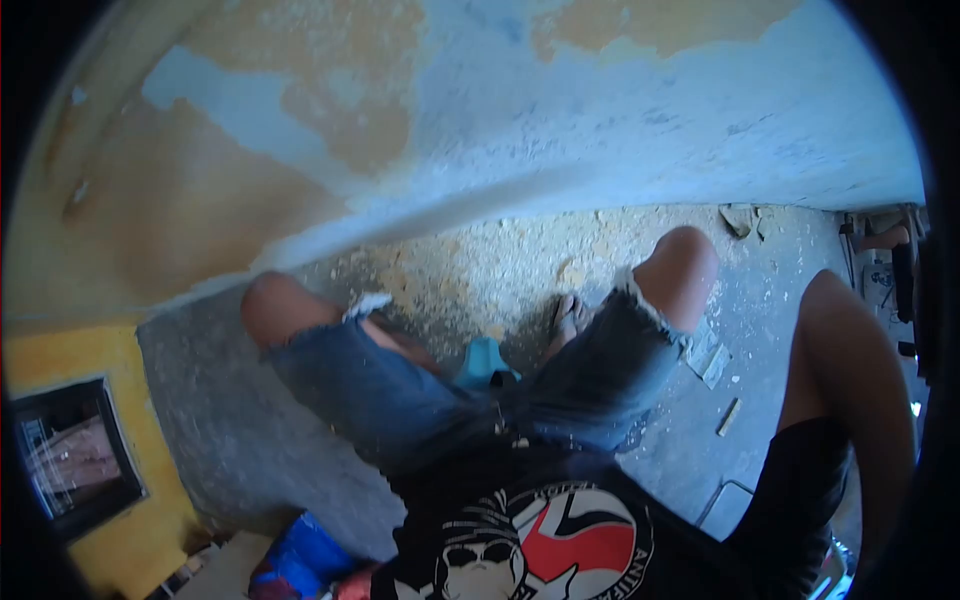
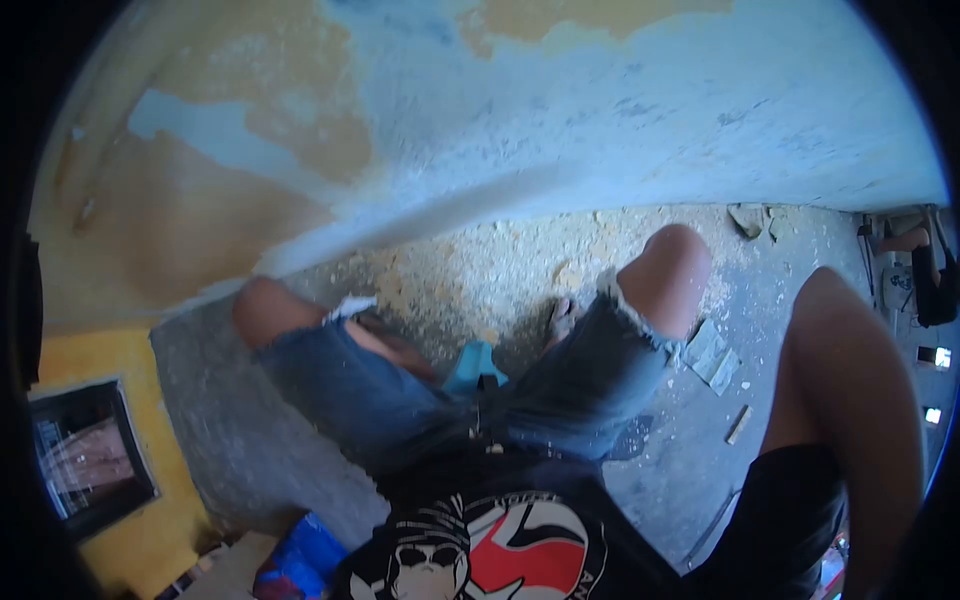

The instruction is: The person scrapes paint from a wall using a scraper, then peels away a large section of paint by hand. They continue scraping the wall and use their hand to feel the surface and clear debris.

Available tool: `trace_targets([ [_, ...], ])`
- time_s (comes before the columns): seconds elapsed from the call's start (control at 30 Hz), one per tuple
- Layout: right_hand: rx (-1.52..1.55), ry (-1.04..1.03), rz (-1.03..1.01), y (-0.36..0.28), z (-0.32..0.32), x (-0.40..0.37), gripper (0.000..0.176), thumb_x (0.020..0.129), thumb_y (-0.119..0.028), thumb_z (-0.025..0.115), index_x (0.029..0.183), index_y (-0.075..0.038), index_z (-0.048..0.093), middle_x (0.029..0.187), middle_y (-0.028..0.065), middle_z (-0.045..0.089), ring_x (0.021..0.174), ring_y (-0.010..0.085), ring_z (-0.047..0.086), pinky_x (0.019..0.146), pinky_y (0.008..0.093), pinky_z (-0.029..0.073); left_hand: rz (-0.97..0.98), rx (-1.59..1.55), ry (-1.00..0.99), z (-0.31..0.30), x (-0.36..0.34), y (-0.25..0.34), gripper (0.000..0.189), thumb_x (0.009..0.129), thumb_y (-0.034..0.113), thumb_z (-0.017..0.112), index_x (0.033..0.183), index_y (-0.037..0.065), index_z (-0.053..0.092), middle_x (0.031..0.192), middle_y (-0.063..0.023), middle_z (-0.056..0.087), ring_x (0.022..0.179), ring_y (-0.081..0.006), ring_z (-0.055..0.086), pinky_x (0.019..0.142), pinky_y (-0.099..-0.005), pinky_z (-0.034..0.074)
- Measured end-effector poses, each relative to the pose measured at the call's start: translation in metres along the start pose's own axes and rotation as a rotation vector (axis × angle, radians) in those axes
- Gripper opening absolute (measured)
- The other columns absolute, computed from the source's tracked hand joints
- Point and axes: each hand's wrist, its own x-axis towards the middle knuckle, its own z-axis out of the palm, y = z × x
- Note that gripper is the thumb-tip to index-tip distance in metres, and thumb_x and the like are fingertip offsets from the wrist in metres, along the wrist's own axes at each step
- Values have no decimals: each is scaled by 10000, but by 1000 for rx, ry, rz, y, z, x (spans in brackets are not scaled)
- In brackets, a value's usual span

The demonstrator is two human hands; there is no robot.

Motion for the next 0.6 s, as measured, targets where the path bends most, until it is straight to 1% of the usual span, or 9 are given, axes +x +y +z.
trace_targets([
  [0.07, 19, 6, 73, -24, -9, 3, 231, 824, -172, 761, 846, -13, 595, 873, 49, 628, 787, 128, 609, 749, 258, 545, -21, -108, 12, 58, 8, 7, 470, 924, 233, 613, 1290, -30, 478, 1184, -162, 595, 1075, -172, 580, 872, -300, 494],
  [0.13, 26, 11, 126, -32, -10, 6, 232, 826, -173, 758, 841, -15, 588, 866, 46, 621, 780, 126, 603, 740, 256, 540, -51, -194, 15, 103, 13, 17, 471, 924, 237, 612, 1290, -27, 479, 1180, -163, 597, 1068, -175, 584, 869, -301, 495],
  [0.17, 27, 8, 140, -26, -1, 9, 233, 827, -174, 756, 838, -17, 584, 863, 44, 617, 776, 125, 600, 735, 255, 537, -64, -224, 17, 121, 16, 23, 471, 924, 238, 611, 1291, -26, 479, 1177, -164, 599, 1064, -176, 585, 868, -302, 496],
  [0.27, 17, -4, 129, -6, 27, 16, 236, 829, -177, 751, 830, -21, 574, 853, 40, 607, 764, 123, 591, 721, 253, 529, -124, -261, 28, 147, 16, 33, 472, 923, 244, 610, 1292, -22, 480, 1170, -166, 603, 1052, -179, 590, 864, -304, 497],
  [0.33, 0, -1, 126, -50, -3, 23, 239, 830, -179, 748, 825, -24, 567, 846, 36, 599, 757, 121, 585, 712, 251, 523, -174, -289, 23, 166, 9, 37, 473, 923, 247, 609, 1292, -19, 481, 1166, -167, 606, 1044, -182, 593, 861, -306, 498],
  [0.43, -32, -4, 135, -72, -11, 16, 243, 833, -182, 743, 817, -28, 556, 836, 32, 588, 745, 119, 576, 698, 248, 515, -238, -338, 7, 192, 4, 36, 474, 923, 252, 607, 1293, -15, 482, 1159, -168, 610, 1033, -186, 598, 857, -308, 500],
  [0.6, -100, -69, 177, -97, -16, 28, 250, 837, -186, 735, 804, -36, 538, 819, 24, 570, 726, 114, 561, 675, 244, 501, -285, -412, -45, 228, 14, 38, 476, 922, 260, 605, 1295, -9, 484, 1147, -171, 617, 1013, -192, 607, 850, -311, 502],
])
